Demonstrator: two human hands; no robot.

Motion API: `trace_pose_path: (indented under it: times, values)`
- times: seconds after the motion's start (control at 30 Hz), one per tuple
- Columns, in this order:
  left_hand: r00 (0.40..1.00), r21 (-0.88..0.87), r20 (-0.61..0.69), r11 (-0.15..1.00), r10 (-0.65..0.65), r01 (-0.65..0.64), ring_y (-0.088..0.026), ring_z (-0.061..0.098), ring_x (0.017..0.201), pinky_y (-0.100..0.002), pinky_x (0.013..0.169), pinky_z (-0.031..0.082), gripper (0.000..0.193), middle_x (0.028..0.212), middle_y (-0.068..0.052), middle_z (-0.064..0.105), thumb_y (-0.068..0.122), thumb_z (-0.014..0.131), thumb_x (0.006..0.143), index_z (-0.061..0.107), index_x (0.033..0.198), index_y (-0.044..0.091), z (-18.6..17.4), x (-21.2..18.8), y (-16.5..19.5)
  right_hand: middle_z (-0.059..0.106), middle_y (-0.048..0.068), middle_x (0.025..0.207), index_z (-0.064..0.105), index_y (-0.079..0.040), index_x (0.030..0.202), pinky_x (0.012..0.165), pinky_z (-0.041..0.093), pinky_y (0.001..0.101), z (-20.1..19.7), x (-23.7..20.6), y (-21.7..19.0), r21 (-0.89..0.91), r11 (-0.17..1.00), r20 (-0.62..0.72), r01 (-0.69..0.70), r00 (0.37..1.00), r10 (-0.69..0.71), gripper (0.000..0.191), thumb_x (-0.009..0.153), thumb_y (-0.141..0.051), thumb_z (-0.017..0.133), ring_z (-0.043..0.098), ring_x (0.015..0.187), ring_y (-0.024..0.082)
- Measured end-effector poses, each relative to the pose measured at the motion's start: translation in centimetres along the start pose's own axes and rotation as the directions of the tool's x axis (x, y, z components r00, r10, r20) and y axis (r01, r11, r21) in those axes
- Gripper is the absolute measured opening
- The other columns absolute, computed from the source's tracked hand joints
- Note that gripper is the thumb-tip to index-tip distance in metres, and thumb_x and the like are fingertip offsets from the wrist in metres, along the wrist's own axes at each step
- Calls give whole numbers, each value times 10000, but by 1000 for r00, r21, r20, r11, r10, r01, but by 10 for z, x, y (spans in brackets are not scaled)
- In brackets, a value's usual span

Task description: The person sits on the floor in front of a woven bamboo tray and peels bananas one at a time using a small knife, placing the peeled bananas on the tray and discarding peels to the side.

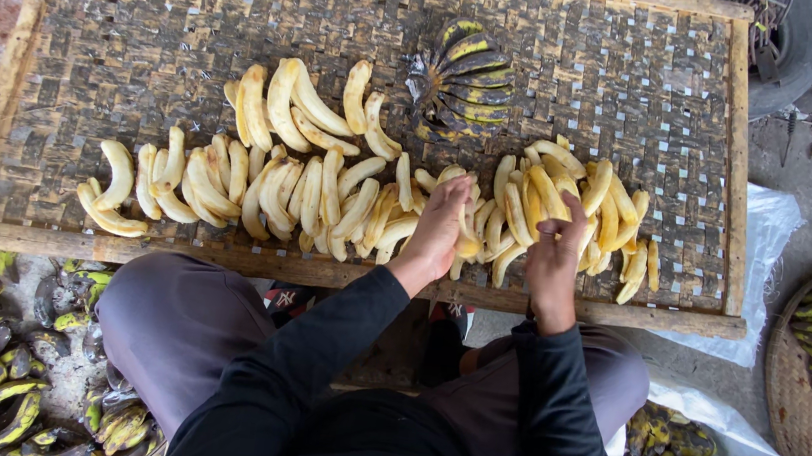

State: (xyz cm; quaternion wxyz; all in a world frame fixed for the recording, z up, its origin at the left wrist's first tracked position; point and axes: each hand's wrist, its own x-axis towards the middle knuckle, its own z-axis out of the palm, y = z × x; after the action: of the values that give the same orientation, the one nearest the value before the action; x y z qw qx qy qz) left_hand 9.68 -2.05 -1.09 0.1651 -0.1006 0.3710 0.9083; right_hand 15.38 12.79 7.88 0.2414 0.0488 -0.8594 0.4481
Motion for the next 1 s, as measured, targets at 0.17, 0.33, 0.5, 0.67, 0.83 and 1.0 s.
trace_pose_path:
  times: [0.17, 0.33, 0.5, 0.67, 0.83, 1.0]
  values:
    - [824, 836, 269, 304, 499, -457, -321, 433, 1387, -478, 1148, 399, 452, 1449, -170, 454, 278, 676, 1017, 514, 1406, 112, 17, 25, 44, 522, 76, 1081, 253, -114, 1580, 505, 418, 200, -21, -12, 8, 287, 876, 16, -389, 916, 401, 435, 1160, -134, 361, 446, 609, 35]
    - [751, 872, 488, -285, 445, -398, -366, 494, 1273, -505, 1090, 414, 637, 1322, -163, 496, 269, 875, 791, 533, 1304, 108, 21, 63, 89, 523, 73, 1051, 229, -127, 1572, 478, 439, 213, -18, -15, 2, 207, 880, 50, -427, 903, 426, 476, 1124, -135, 387, 464, 568, 44]
    - [663, 714, 658, -575, 356, -400, -357, 535, 1163, -472, 996, 480, 618, 1281, -163, 511, 254, 868, 729, 554, 1244, 118, 22, 86, 97, 511, 68, 1084, 230, -122, 1577, 517, 423, 206, -15, -13, 0, 239, 901, 34, -362, 931, 365, 501, 1116, -107, 426, 438, 640, 36]
    - [611, 549, 763, -708, 210, -443, -315, 632, 1081, -405, 845, 598, 428, 1154, -125, 568, 285, 751, 952, 532, 1264, 91, 8, 103, 102, 496, 58, 1078, 246, -132, 1584, 526, 394, 206, -19, -16, 2, 278, 881, 29, -384, 920, 391, 496, 1125, -107, 432, 426, 653, 35]
    - [685, 801, 596, -376, 419, -467, -340, 710, 984, -378, 769, 625, 414, 1127, -185, 630, 331, 573, 1084, 422, 1332, 36, 3, 107, 113, 502, 64, 1078, 244, -152, 1574, 520, 402, 213, -17, -17, -4, 317, 852, 47, -416, 904, 424, 489, 1122, -148, 430, 440, 623, 44]
    - [790, 802, 244, 341, 562, -490, -249, 729, 965, -385, 805, 609, 467, 1098, -128, 670, 342, 385, 1081, 320, 1447, 60, 7, 73, 122, 558, 74, 1031, 286, -172, 1492, 458, 389, 229, -21, -8, -18, 583, 567, 226, -582, 787, 575, 414, 1106, -249, 411, 483, 587, 77]
